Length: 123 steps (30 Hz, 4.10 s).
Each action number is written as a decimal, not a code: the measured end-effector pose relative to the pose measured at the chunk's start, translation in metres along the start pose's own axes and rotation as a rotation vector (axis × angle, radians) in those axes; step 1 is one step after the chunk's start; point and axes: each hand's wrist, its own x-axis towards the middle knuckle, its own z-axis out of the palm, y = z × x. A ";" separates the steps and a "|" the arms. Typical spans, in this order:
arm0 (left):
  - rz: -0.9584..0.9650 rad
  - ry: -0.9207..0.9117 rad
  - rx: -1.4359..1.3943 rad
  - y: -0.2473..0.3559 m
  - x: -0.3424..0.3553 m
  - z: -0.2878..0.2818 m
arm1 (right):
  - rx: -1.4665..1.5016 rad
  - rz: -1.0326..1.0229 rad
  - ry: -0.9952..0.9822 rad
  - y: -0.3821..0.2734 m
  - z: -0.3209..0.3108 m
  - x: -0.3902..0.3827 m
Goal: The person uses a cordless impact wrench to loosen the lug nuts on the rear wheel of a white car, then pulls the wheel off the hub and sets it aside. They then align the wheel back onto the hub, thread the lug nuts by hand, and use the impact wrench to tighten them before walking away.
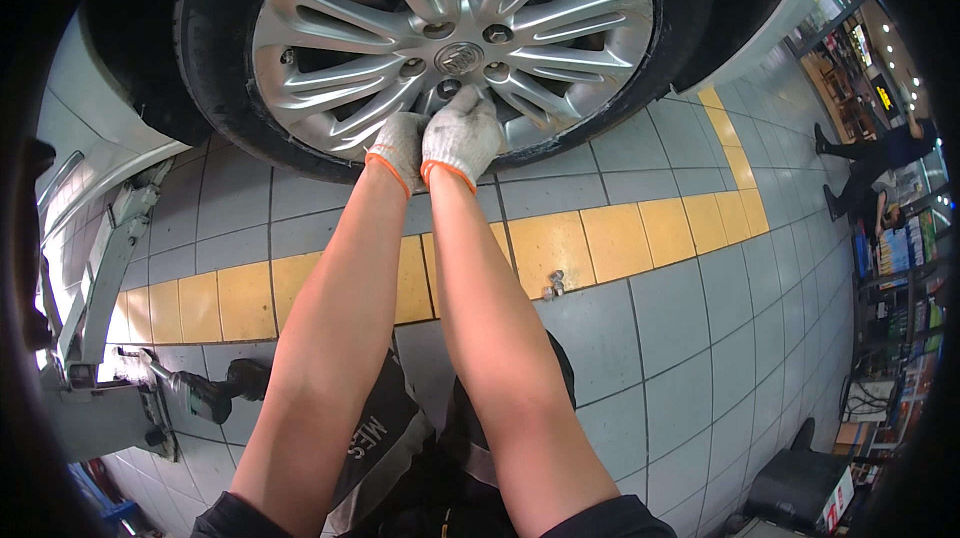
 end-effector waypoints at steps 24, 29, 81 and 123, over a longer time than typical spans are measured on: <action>-0.236 -0.009 -0.099 0.012 -0.001 0.006 | -0.315 -0.144 -0.286 0.034 -0.027 0.034; -0.213 0.091 -0.141 0.011 -0.020 0.019 | -0.687 0.111 -0.373 0.157 -0.106 0.103; -0.284 -0.007 -0.192 0.010 -0.017 0.013 | 0.010 -0.409 0.015 -0.004 -0.046 0.056; -0.283 0.041 -0.297 0.005 -0.022 0.009 | -0.020 -0.544 0.115 0.018 -0.050 0.055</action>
